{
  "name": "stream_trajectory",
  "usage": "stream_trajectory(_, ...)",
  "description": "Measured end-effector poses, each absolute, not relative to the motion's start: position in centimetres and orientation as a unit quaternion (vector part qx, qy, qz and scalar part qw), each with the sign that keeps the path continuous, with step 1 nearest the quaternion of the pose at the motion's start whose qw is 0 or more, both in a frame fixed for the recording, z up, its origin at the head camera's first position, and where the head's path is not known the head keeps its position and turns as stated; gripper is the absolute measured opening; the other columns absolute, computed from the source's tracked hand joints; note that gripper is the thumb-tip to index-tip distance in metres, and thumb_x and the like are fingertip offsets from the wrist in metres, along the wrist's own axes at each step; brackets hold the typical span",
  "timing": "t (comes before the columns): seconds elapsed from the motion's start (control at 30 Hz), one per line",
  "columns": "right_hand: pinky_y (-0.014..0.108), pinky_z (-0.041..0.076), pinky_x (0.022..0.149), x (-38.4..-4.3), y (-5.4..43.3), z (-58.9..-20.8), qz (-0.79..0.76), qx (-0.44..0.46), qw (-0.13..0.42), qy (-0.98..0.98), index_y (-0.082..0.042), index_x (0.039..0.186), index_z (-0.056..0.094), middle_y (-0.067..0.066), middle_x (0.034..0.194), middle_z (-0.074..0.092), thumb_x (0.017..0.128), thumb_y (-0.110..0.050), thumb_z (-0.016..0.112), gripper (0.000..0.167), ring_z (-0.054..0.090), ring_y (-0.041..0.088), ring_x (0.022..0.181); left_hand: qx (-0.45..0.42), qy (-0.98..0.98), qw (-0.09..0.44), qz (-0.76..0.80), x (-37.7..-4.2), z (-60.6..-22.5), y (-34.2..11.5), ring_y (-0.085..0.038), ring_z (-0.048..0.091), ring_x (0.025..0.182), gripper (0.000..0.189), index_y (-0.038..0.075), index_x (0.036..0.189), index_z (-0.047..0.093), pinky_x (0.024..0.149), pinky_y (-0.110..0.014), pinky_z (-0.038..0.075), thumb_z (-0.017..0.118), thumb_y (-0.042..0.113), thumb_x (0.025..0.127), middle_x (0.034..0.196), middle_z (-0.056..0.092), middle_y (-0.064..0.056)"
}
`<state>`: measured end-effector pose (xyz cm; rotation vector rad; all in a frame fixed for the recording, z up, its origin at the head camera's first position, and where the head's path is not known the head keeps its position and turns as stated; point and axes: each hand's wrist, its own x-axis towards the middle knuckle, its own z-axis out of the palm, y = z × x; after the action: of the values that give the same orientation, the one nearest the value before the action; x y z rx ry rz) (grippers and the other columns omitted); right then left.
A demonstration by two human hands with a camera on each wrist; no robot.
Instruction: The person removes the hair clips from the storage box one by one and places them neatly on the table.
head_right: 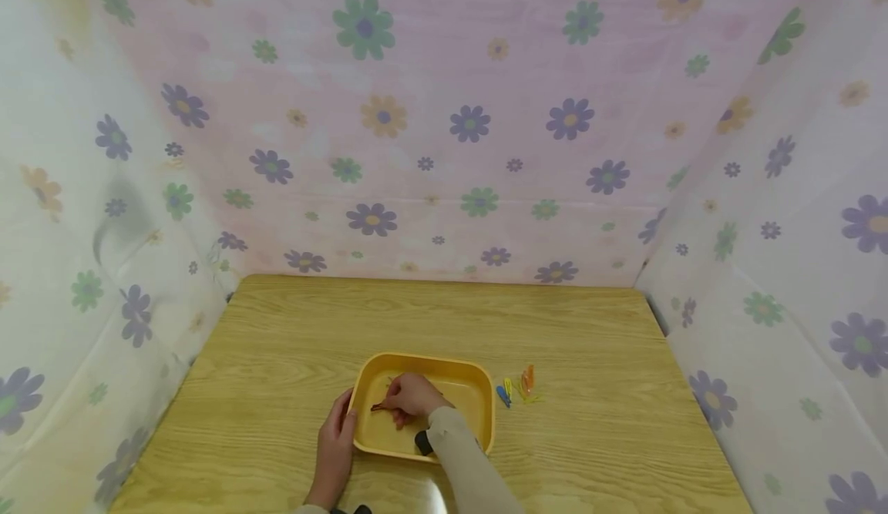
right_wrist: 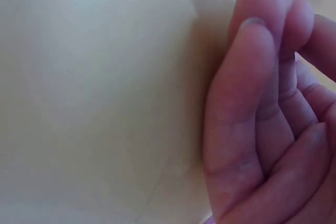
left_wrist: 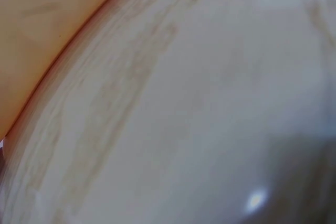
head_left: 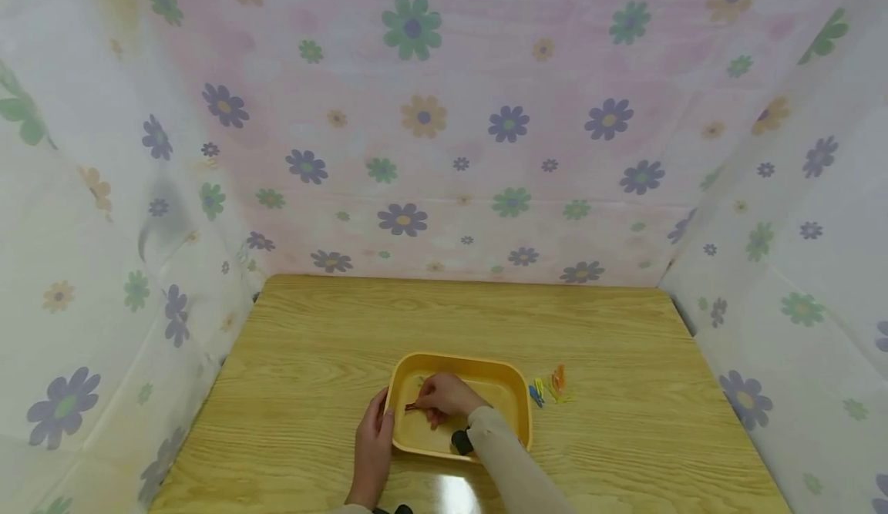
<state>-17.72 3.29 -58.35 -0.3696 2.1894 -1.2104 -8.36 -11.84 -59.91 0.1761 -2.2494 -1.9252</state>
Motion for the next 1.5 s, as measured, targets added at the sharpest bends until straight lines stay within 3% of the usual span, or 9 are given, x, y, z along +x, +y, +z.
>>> stream_trajectory(0.23,0.027,0.047,0.043,-17.9,3.9,-58.0,-0.436,-0.163,0.291,0.836,-0.008,0.075,0.061,0.004,0.052,0.054,0.086,-0.019,0.059,0.015,0.055,0.016,0.043,0.057,-0.750,0.087,-0.653,-8.6,-60.0,-11.7,-0.018,0.045,0.116,0.036,0.010,0.130,0.044,0.088,-0.025,0.043,0.043,0.014,0.095,0.132,0.043,-0.007)
stream_trajectory(0.5,0.023,0.040,0.040,-18.3,4.5,-57.1,-0.444,-0.178,0.269,0.836,-0.005,0.063,0.057,-0.002,0.047,0.049,0.086,-0.035,0.057,0.038,0.048,0.011,0.040,0.055,-0.742,0.086,-0.663,-9.1,-61.0,-11.9,-0.017,0.046,0.115,0.036,0.015,0.130,0.044,0.087,-0.024,0.043,0.044,0.018,0.095,0.132,0.043,-0.005)
stream_trajectory(0.67,0.025,0.041,0.040,-18.3,4.7,-56.1,-0.482,-0.156,0.263,0.821,0.001,0.068,0.060,0.000,0.050,0.050,0.086,-0.033,0.057,0.038,0.045,0.010,0.042,0.065,-0.743,0.083,-0.661,-9.6,-62.6,-12.0,-0.014,0.045,0.116,0.035,0.022,0.128,0.045,0.087,-0.024,0.043,0.044,0.026,0.094,0.132,0.043,-0.001)
stream_trajectory(0.87,0.032,0.049,0.047,-17.5,4.9,-55.4,-0.525,-0.141,0.267,0.796,0.003,0.079,0.063,0.006,0.058,0.056,0.086,-0.033,0.057,0.037,0.050,0.014,0.046,0.085,-0.751,0.093,-0.648,-9.2,-63.2,-11.9,-0.013,0.045,0.115,0.033,0.021,0.127,0.046,0.087,-0.025,0.044,0.045,0.027,0.094,0.131,0.044,0.000)
stream_trajectory(1.17,0.037,0.049,0.049,-16.2,5.7,-53.2,-0.556,-0.147,0.248,0.779,0.007,0.081,0.058,0.003,0.057,0.051,0.087,-0.034,0.056,0.042,0.048,0.014,0.046,0.085,-0.740,0.084,-0.662,-9.0,-63.0,-12.1,-0.009,0.043,0.117,0.036,0.023,0.127,0.046,0.088,-0.023,0.042,0.046,0.034,0.092,0.130,0.044,0.002)
stream_trajectory(1.5,0.039,0.046,0.047,-14.6,7.4,-52.4,-0.586,-0.118,0.236,0.766,0.006,0.081,0.055,0.001,0.054,0.044,0.087,-0.037,0.054,0.044,0.043,0.014,0.044,0.073,-0.736,0.084,-0.668,-9.1,-63.1,-12.3,-0.009,0.043,0.117,0.034,0.021,0.126,0.047,0.088,-0.022,0.042,0.047,0.025,0.093,0.130,0.044,0.001)
